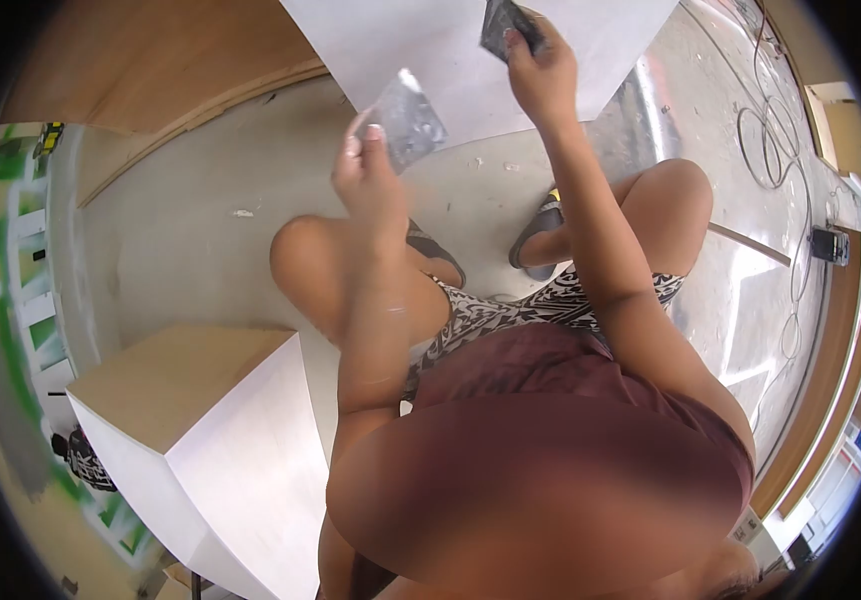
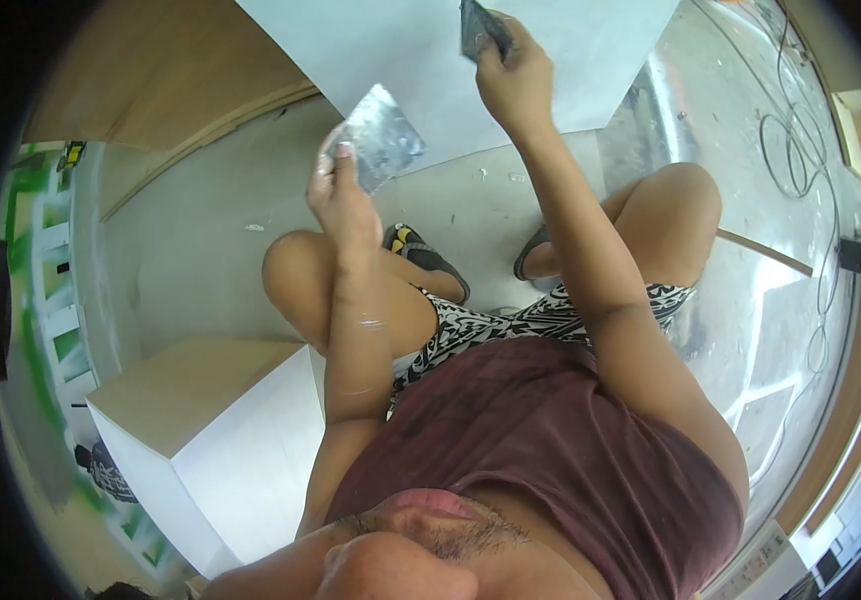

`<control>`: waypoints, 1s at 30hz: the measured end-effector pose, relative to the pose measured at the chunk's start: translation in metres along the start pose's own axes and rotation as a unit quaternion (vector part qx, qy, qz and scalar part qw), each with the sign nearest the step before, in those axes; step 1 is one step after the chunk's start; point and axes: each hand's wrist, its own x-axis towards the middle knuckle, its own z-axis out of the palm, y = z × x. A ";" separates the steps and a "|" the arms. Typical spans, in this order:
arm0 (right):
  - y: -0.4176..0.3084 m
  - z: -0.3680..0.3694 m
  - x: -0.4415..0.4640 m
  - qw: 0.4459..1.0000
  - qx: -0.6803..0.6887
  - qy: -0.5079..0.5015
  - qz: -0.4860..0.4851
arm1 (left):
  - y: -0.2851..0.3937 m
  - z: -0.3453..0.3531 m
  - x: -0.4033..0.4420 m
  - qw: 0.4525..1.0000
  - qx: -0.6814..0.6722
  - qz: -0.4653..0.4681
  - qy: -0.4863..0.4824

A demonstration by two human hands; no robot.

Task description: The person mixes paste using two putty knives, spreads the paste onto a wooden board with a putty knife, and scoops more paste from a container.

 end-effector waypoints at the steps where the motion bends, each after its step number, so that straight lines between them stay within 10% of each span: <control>1: 0.010 0.006 0.005 0.996 -0.073 0.029 -0.045 | 0.006 0.000 0.002 0.999 -0.035 -0.016 0.012; 9: 0.035 0.075 0.002 0.924 -0.307 0.145 -0.175 | 0.016 -0.007 0.006 0.988 -0.128 -0.085 0.016; 14: 0.057 0.077 -0.023 0.940 -0.301 0.008 -0.162 | 0.015 -0.009 0.010 0.984 -0.143 -0.104 0.021; 18: 0.037 0.063 0.007 0.935 -0.260 0.172 -0.167 | 0.018 -0.007 0.010 0.981 -0.169 -0.095 0.022; 22: 0.032 0.083 -0.005 0.944 -0.283 0.081 -0.148 | 0.016 -0.011 0.012 0.982 -0.160 -0.098 0.027; 30: -0.006 0.026 -0.028 0.955 0.243 -0.094 0.145 | 0.004 -0.012 0.018 0.979 -0.185 -0.074 0.033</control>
